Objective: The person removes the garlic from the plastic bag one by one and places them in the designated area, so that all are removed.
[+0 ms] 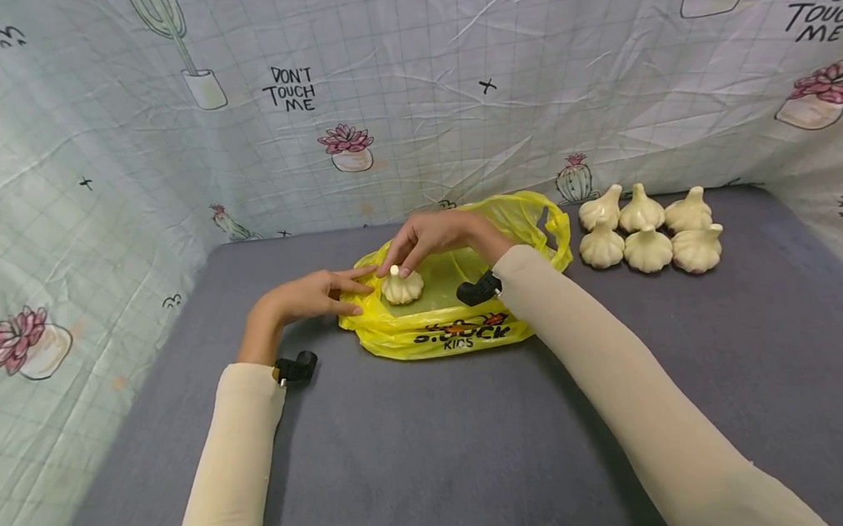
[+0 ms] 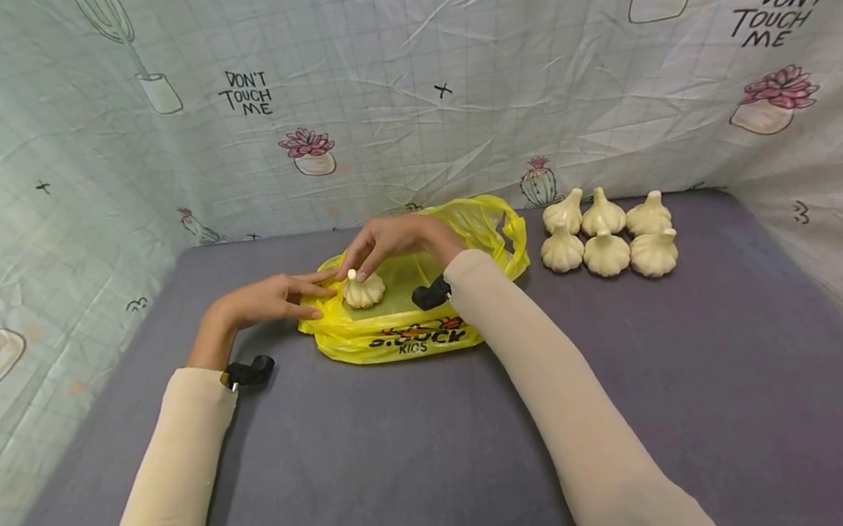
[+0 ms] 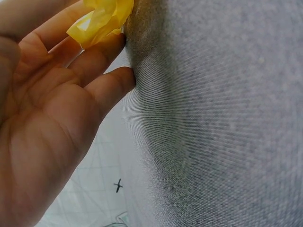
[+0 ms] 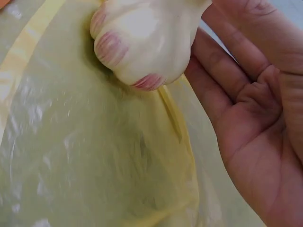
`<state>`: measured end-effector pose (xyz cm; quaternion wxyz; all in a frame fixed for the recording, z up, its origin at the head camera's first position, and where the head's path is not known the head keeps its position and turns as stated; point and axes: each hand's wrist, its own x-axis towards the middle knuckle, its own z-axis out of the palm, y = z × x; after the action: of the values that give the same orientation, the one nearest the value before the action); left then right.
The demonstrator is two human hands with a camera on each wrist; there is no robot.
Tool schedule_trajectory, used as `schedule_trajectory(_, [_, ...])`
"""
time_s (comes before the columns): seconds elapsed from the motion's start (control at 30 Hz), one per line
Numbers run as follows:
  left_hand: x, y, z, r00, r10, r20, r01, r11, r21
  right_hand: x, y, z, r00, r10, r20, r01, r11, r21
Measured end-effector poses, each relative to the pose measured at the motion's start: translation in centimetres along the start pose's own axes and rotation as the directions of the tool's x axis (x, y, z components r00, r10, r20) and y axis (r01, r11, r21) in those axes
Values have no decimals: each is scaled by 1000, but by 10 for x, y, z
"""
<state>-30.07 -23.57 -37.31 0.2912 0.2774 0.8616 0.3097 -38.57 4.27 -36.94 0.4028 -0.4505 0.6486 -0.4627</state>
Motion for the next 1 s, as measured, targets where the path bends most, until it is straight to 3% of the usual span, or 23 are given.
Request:
schedule_trajectory(0.23, [0,0,1,1000,25,1,-25,1000,-11,1,4,2,997,3,-71,-3,1000,1])
schedule_trajectory(0.47, [-1,-1,1,999,37,5,-37,999,-13,0,2,2,990,-8,-143,-6,995,-96])
schedule_trajectory(0.83, [-2,-1,1,999,32,10,-32,999,-19,-16,-22,6,990,-61,-131,25,966,-258])
schedule_trajectory(1.0, [-2,0,1,999,34,10,-34,999,-16,-27,-32,8,989,-64,-133,24,959,-283])
